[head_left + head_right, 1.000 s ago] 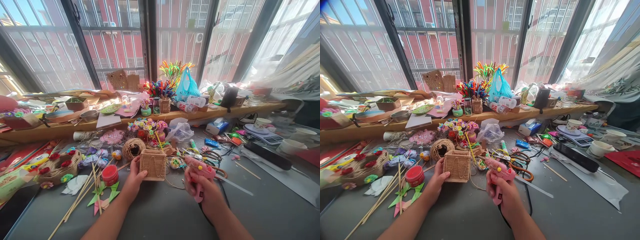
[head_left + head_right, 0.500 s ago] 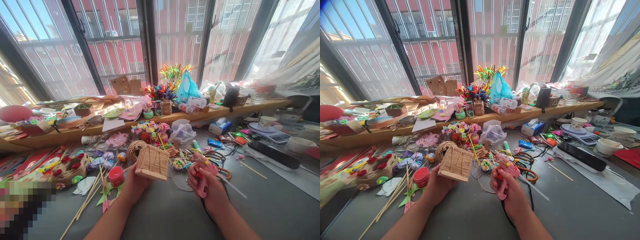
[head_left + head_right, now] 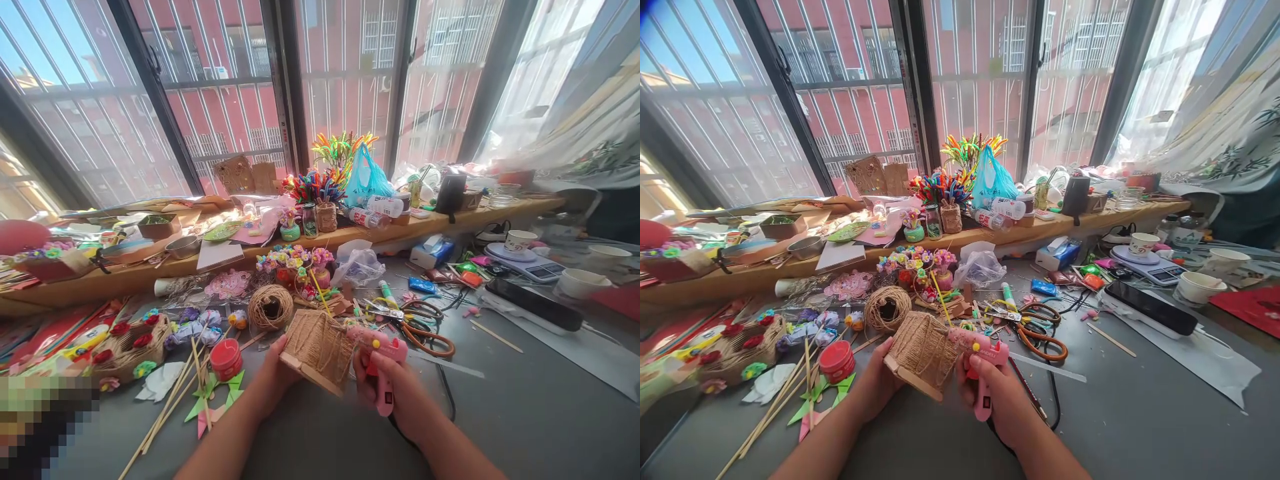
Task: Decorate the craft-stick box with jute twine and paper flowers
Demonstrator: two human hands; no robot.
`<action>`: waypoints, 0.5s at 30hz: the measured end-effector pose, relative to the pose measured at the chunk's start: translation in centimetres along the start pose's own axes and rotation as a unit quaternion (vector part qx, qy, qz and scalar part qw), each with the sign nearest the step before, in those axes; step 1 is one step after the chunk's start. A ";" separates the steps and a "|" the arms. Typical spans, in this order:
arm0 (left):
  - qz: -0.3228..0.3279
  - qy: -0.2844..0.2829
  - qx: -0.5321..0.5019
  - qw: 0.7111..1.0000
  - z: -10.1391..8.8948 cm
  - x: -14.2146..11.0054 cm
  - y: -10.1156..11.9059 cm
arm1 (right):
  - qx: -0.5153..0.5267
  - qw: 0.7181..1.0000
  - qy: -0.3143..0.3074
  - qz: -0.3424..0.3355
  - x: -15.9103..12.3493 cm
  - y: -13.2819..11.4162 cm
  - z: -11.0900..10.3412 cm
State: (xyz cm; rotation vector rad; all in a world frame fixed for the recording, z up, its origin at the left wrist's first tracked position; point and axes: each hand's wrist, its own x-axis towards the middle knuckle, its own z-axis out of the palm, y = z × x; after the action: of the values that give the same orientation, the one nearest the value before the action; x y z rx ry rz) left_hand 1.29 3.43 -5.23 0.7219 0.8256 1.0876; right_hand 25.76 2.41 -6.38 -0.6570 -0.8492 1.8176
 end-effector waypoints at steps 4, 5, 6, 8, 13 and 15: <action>0.004 0.007 0.013 1.000 -0.4 -0.1 -0.4 | 0.009 1.000 0.003 0.009 -0.2 0.3 0.0; 0.005 0.003 0.013 1.000 -0.5 0.0 -0.5 | 0.018 1.000 0.000 0.000 -0.1 0.2 0.0; 0.011 0.002 0.012 1.000 -0.7 0.0 -0.7 | 0.027 1.000 0.001 -0.014 0.0 0.1 0.0; 0.035 0.002 0.017 0.999 -1.0 0.2 -1.2 | 0.044 0.997 0.025 -0.054 0.1 -0.1 0.0; 0.115 0.023 0.055 0.992 -1.9 0.6 -2.8 | 0.083 0.990 0.087 -0.074 0.2 -0.2 0.4; 0.125 0.019 0.056 0.990 -2.3 1.0 -3.2 | 0.086 0.992 0.072 -0.064 0.2 -0.1 0.5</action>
State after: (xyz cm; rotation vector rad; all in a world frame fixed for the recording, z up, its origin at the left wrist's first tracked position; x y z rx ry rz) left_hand 1.06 3.60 -9.27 0.9195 0.8498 1.2888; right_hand 25.41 2.48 -6.00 -0.6011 -0.6185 1.6844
